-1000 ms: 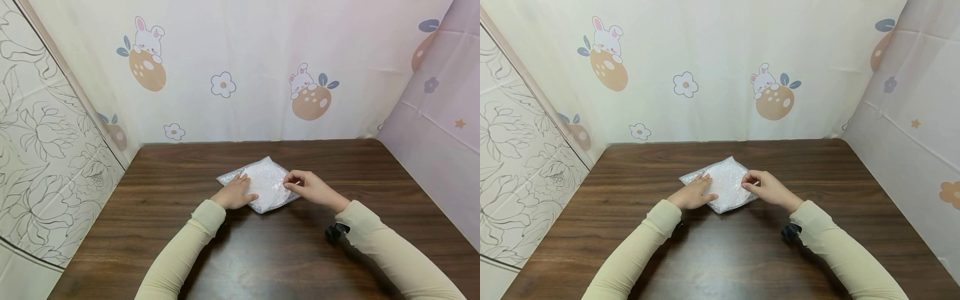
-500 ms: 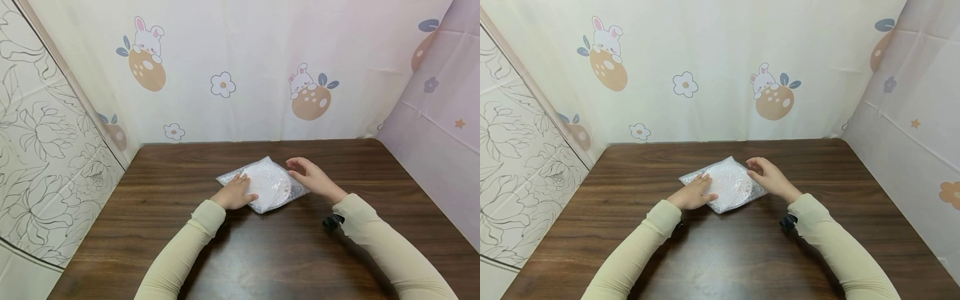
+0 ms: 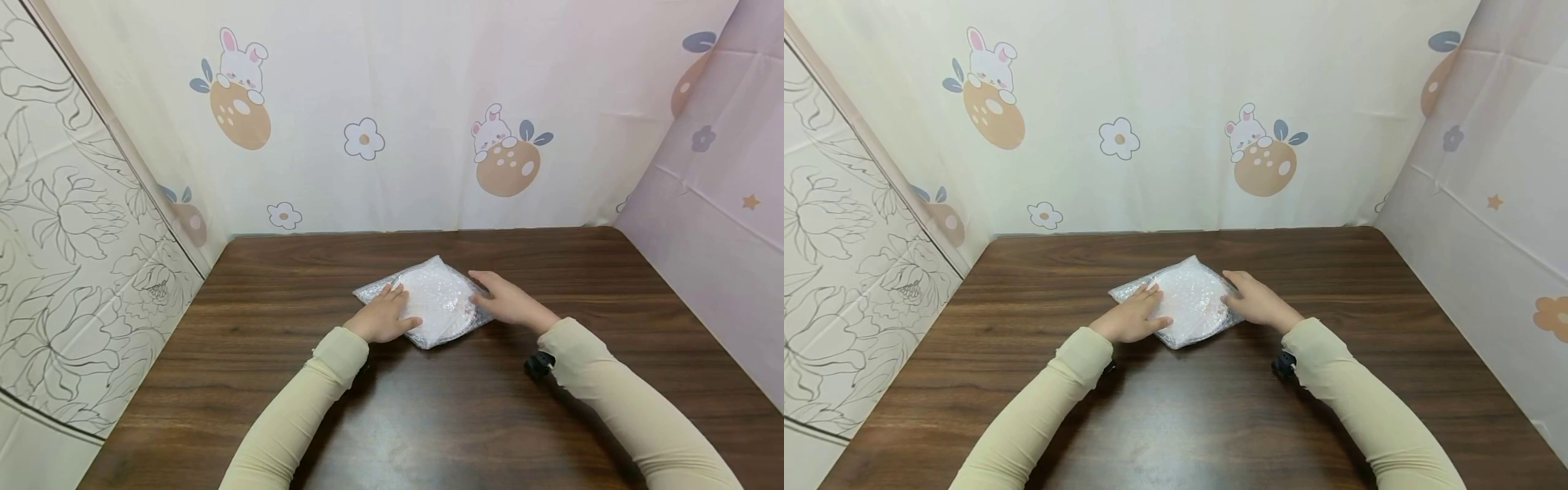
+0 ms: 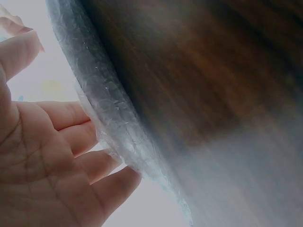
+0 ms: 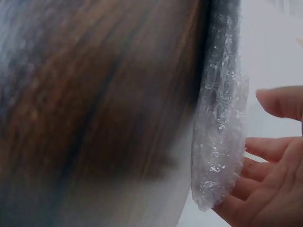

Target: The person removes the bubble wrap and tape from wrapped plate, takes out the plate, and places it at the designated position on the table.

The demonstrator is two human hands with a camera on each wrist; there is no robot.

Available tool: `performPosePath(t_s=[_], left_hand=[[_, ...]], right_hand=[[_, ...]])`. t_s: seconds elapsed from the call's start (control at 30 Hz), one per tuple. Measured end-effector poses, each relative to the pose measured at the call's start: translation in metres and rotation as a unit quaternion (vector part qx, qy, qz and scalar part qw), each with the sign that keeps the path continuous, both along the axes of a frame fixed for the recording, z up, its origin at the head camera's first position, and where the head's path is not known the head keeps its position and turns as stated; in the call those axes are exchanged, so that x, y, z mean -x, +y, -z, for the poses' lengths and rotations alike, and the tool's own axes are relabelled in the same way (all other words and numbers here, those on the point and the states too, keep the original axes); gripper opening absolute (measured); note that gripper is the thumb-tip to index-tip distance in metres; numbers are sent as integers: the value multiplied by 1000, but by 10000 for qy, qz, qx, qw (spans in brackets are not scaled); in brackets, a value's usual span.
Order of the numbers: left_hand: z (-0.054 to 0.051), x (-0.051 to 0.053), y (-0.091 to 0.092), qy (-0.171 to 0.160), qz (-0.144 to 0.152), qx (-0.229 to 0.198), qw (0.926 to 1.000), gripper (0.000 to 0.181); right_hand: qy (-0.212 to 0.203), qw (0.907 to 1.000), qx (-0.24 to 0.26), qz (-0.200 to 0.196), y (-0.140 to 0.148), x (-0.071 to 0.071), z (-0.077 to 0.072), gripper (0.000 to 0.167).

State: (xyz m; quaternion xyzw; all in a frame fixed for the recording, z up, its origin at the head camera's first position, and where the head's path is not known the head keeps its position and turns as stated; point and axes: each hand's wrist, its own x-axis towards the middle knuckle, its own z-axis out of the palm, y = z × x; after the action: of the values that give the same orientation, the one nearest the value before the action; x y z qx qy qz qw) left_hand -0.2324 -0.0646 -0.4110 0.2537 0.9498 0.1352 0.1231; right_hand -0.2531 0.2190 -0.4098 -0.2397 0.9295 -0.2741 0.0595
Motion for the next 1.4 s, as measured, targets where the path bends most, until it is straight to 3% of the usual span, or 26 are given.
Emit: performPosePath(t_s=[0.23,0.8,1.07,1.4], left_hand=[[-2,0,0,0,31,29,10000,74],[-3,-2,-4,-192,-24,-174,9997,76],[-3,-5,-7,142,-151,-48,9998,78],[-12,-10,-15,485,97,-211,9986,78]], right_hand=[[-191,9992,-53,-349,-2,1,6,66],[-517,9969,-359,-482,-2,1,5,72],[-493,9966,-416,-503,-3,2,4,72],[-464,9962,-477,-556,-3,1,2,71]])
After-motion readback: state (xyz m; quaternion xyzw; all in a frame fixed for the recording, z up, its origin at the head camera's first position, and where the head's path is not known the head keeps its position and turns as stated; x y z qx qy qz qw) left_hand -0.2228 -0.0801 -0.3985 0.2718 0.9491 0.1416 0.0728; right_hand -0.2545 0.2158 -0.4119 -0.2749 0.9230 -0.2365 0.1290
